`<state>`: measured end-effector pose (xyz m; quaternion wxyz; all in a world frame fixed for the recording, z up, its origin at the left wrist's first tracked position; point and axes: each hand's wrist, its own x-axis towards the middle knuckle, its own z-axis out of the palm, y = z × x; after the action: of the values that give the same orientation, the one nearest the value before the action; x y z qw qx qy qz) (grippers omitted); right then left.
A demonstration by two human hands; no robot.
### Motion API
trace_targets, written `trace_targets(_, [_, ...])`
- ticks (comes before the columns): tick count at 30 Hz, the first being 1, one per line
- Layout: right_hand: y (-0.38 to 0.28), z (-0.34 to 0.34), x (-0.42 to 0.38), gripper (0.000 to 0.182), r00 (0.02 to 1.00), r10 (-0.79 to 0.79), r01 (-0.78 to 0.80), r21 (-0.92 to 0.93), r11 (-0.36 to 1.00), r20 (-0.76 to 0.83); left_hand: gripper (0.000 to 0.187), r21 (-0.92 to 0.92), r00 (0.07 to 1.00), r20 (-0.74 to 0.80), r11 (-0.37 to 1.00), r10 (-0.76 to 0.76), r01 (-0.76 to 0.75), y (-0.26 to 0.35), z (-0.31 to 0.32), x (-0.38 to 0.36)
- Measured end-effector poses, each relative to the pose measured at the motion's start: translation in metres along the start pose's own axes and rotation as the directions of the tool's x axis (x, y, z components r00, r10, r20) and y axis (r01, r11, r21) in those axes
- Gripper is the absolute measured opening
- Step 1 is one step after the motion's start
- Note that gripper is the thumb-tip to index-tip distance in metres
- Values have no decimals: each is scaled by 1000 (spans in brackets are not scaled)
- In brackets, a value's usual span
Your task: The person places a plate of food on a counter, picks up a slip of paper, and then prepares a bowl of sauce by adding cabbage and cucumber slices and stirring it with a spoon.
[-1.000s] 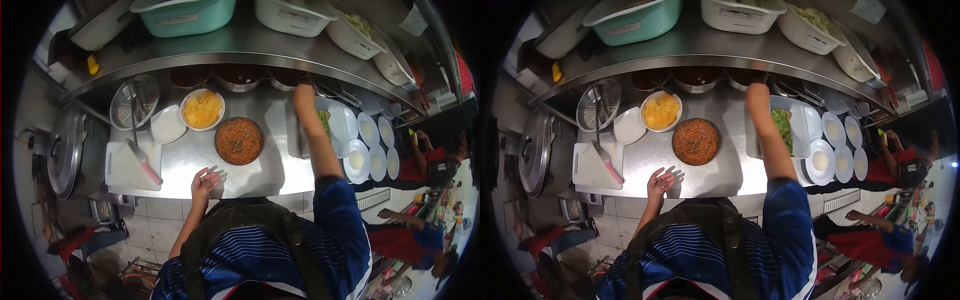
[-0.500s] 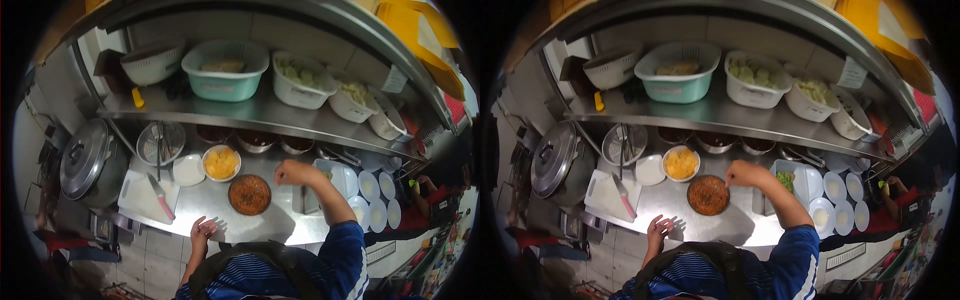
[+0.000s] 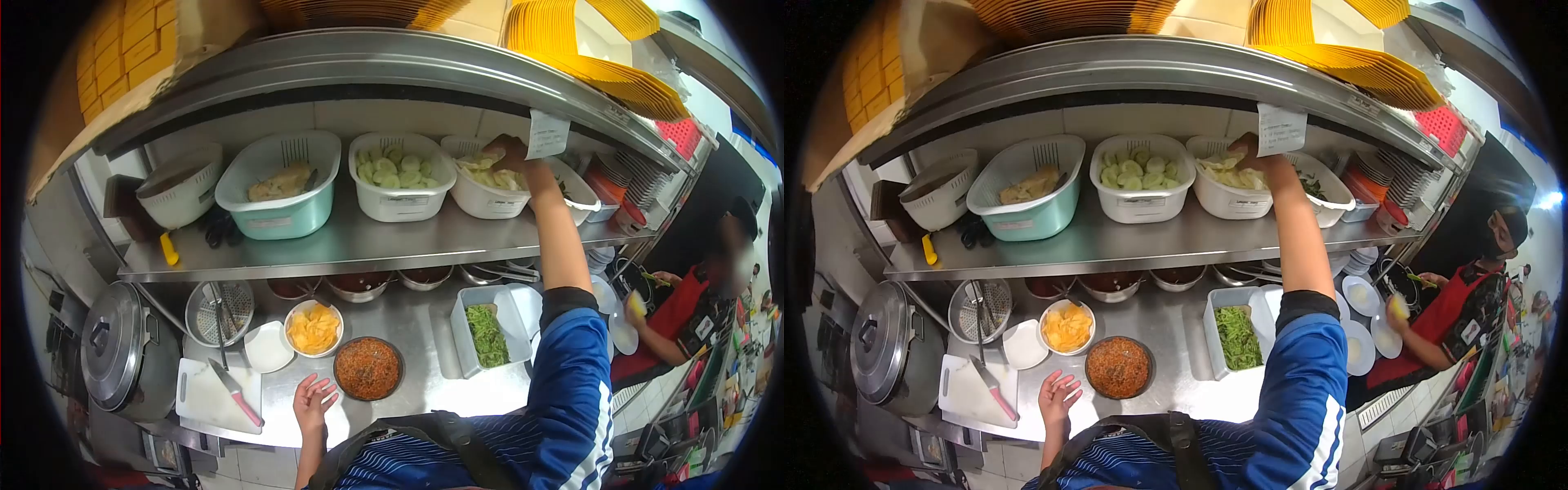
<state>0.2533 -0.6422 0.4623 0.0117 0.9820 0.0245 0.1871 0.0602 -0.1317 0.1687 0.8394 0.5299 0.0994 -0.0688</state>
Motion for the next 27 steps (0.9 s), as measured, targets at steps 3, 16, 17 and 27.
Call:
trace_targets(3, [8, 13, 12, 43, 998, -66, 68, -139, 988, 20, 29, -24, 1000, -9, 1000, 14, -14, 1, 18, 4])
trace_targets(16, [-12, -11, -5, 38, 974, 184, -148, 986, 75, 132, 27, -6, 980, 184, 997, 78, -78, 29, 61, 8])
trace_targets(17, [-21, -10, -11, 38, 971, 227, -102, 990, 101, 77, 27, -5, 984, 168, 998, 62, -62, 33, 65, 6])
trace_targets(27, [-224, 24, -173, 29, 801, -404, 578, 395, 714, -442, 54, -76, 753, 657, 992, -28, 103, 64, 94, 12])
